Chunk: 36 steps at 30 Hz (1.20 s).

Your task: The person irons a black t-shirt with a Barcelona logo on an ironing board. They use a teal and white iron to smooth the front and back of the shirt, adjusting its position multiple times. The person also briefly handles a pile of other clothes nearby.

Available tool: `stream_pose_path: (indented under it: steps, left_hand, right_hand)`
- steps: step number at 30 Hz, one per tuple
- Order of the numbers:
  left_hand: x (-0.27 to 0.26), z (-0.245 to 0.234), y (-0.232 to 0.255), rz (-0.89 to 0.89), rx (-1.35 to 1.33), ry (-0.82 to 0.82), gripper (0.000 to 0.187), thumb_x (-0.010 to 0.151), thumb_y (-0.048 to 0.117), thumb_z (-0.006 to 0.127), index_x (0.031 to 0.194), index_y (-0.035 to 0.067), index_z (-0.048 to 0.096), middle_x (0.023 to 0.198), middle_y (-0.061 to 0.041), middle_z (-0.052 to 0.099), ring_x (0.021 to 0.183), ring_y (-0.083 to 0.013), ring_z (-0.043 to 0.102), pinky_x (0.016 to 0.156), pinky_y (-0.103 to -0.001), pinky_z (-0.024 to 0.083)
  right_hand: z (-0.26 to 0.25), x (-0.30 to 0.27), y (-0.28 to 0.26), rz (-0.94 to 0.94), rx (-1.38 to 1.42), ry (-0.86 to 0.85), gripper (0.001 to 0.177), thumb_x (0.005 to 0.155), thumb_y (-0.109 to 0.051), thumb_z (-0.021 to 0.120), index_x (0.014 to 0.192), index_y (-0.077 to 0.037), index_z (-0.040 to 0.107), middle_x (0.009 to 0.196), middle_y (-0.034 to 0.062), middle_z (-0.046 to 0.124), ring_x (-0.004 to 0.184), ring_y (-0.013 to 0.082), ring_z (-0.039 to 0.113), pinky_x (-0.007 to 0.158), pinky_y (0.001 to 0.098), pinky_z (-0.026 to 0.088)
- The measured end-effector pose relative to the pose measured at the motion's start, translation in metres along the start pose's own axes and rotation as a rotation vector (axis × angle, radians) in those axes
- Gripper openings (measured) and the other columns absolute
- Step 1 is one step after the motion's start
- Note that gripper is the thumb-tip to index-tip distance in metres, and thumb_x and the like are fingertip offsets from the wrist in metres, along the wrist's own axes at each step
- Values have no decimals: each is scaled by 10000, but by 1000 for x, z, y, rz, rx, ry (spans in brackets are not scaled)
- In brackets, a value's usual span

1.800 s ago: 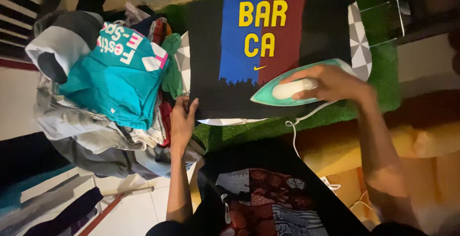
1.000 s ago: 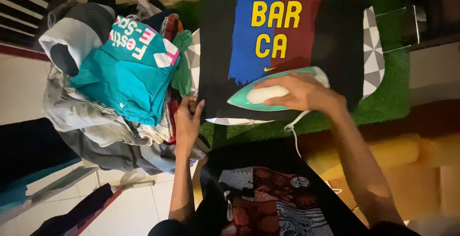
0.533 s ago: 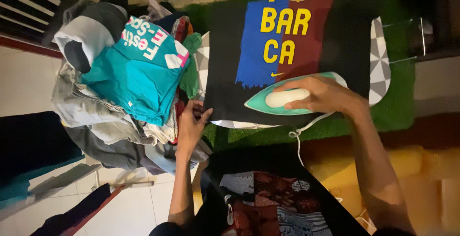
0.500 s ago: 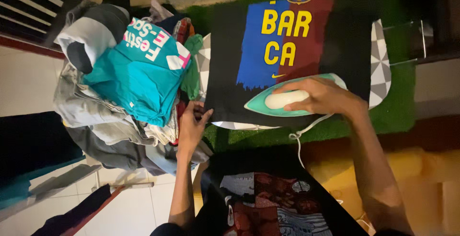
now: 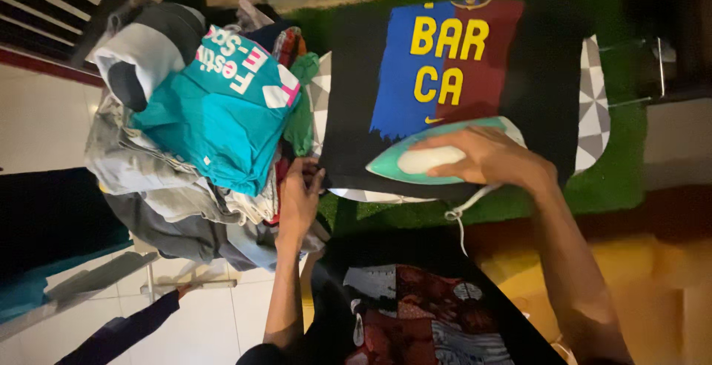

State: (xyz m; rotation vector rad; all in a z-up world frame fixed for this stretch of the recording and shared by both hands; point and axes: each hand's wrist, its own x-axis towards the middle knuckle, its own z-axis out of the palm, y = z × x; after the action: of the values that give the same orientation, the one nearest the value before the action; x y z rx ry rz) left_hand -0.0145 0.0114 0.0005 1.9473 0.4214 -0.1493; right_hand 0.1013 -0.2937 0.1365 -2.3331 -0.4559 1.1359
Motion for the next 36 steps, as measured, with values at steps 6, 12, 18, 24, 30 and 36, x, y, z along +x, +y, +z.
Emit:
stream_pose_path:
  steps: [6,12,18,24,30,36]
  left_hand:
    - [-4,-3,4,95,-7,6,180,961,28,647,1133,-16,619,995,-144,700,828,-227,710,625,-329,595]
    - [-2,-3,0,132,74,34,165,962,39,659,1111,-15,614,952,-155,709,784,-244,710,665,-363,548]
    - [-6,-2,-1,136,58,58,179,962,8,626,1139,-15,617,932,-185,700,773,-301,685,699,-381,533]
    - [-3,-3,-9,227,75,74,167,954,2,622,1120,-20,616,981,-193,709,915,-329,705,797,-397,534]
    - [-1,-4,-8,181,52,50,142,958,6,627,1097,-21,615,961,-201,701,915,-353,699,800,-404,529]
    - [-1,-6,-6,204,90,41,170,949,3,616,1117,-18,605,962,-196,701,880,-356,696,768,-409,523]
  right_hand:
    - [11,-20,-4,-182,-82,130,521,811,-424,743,1324,-367,673,1167,36,778,916,230,756,787,390,574]
    - [21,3,-38,-151,-162,11,537,860,-473,679,1383,-371,616,936,116,763,751,303,700,754,480,524]
    - [35,13,-52,-79,-261,-38,508,917,-522,627,1410,-404,610,886,164,731,818,341,676,844,494,522]
    - [32,7,-9,-305,-134,100,519,859,-434,720,1359,-309,653,1141,80,763,874,279,695,823,461,527]
    - [27,-1,-11,-46,-70,13,500,828,-462,708,1319,-381,662,1071,-11,792,841,187,728,804,409,568]
    - [42,18,-36,61,-314,-184,549,918,-503,634,1461,-447,569,860,87,757,752,234,675,837,407,540]
